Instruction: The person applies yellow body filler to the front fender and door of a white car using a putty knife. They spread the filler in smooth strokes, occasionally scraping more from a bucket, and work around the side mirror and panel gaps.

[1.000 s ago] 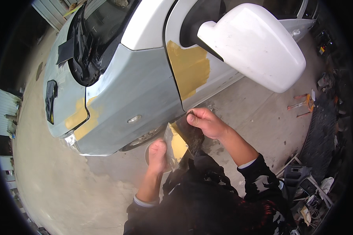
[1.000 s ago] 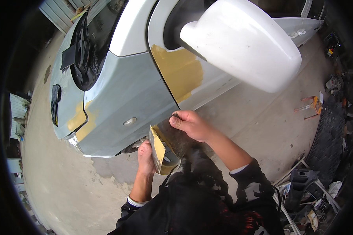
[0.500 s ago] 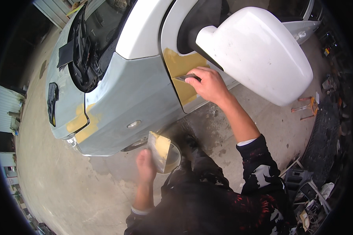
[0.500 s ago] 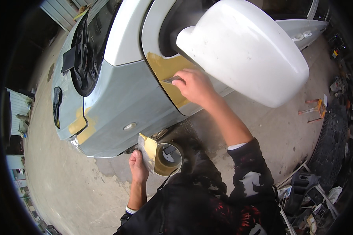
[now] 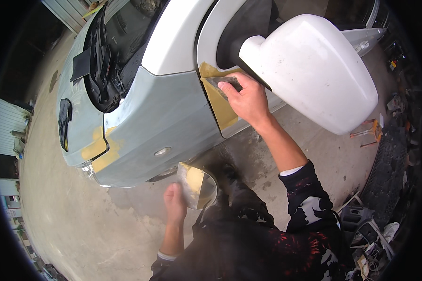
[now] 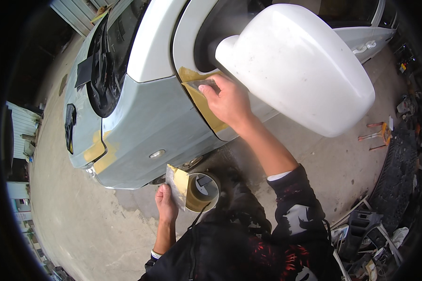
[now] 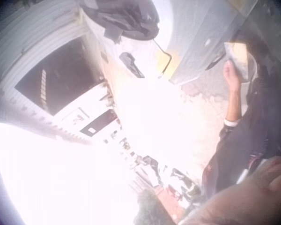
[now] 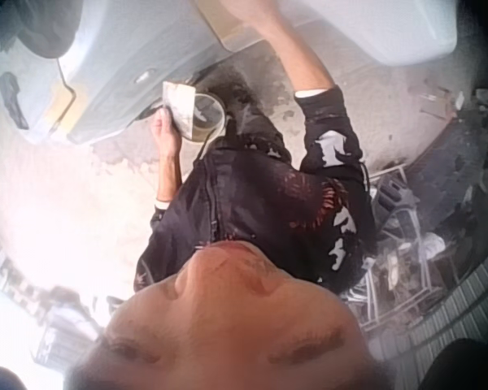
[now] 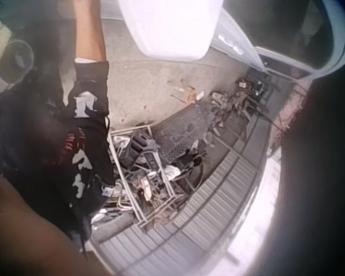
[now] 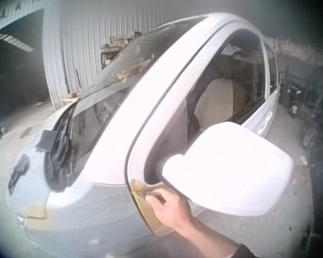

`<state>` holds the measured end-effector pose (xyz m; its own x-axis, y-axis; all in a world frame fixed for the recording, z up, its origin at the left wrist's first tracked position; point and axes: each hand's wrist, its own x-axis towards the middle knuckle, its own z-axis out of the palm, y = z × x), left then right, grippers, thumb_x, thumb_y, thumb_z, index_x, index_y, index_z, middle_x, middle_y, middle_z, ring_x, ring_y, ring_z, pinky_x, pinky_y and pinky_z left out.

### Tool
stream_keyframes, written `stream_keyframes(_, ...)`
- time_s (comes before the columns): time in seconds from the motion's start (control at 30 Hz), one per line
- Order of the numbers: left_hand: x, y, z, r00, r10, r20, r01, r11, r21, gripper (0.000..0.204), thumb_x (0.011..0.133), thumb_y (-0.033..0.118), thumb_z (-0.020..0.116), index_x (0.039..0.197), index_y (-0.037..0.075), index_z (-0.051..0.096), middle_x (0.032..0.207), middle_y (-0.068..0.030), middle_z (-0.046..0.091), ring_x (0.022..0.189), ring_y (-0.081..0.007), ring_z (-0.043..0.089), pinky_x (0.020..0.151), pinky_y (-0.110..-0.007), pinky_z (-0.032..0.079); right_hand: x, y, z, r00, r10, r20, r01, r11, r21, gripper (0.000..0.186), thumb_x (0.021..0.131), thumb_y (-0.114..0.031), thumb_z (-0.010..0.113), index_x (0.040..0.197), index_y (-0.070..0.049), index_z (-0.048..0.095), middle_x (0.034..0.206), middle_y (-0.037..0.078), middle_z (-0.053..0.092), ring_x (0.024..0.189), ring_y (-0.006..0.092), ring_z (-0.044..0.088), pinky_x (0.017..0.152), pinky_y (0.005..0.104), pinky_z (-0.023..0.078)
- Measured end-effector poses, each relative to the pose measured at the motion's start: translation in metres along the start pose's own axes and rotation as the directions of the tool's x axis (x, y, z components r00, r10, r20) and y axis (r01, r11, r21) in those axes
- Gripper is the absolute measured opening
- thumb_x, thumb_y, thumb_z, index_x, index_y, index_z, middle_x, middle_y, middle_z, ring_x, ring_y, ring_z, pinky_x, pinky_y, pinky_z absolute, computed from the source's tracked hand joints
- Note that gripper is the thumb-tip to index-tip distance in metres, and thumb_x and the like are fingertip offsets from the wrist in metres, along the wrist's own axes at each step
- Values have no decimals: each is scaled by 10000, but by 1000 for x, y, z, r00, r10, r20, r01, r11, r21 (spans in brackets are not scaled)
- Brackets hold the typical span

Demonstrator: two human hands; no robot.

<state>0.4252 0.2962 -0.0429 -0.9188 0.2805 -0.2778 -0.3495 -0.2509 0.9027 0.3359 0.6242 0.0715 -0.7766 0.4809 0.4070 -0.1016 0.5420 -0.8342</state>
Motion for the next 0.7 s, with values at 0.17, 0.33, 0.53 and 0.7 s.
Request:
stream_keyframes(0.17,-1,5,1,1000,8,21,-8,1000,11,359,1068,336,546,876,49,644,857,9,678,737,-55,565,673,-229,450,-12,-3,-4,996,-29,-88,31,999,25,169,922,-119,732,1013,19,698,871,106,720,754,172,664,679,298,521)
stream_keyframes(0.33,2,5,4,1000,18,-3,-18,999,45,372,1065,350,549,862,51,641,835,14,667,719,-50,549,652,-229,439,-36,-3,-11,939,-321,-127,301,942,-152,160,936,-71,691,1077,4,706,918,121,700,793,245,656,716,337,532)
stream_keyframes(0.53,3,-5,5,1000,-17,-17,18,993,116,369,1058,345,559,830,68,644,749,55,610,663,-29,495,591,-216,394,-39,6,7,767,-637,-74,515,681,-521,479,773,71,685,1214,-113,725,1133,85,636,997,283,607,850,400,513)
stream_keyframes(0.7,-5,-10,3,999,-21,-26,25,988,151,368,1057,345,561,810,82,632,738,62,599,657,-22,489,582,-205,382,-27,16,29,707,-695,-130,517,634,-575,498,771,63,689,1219,-151,725,1175,79,632,1027,269,595,883,389,490)
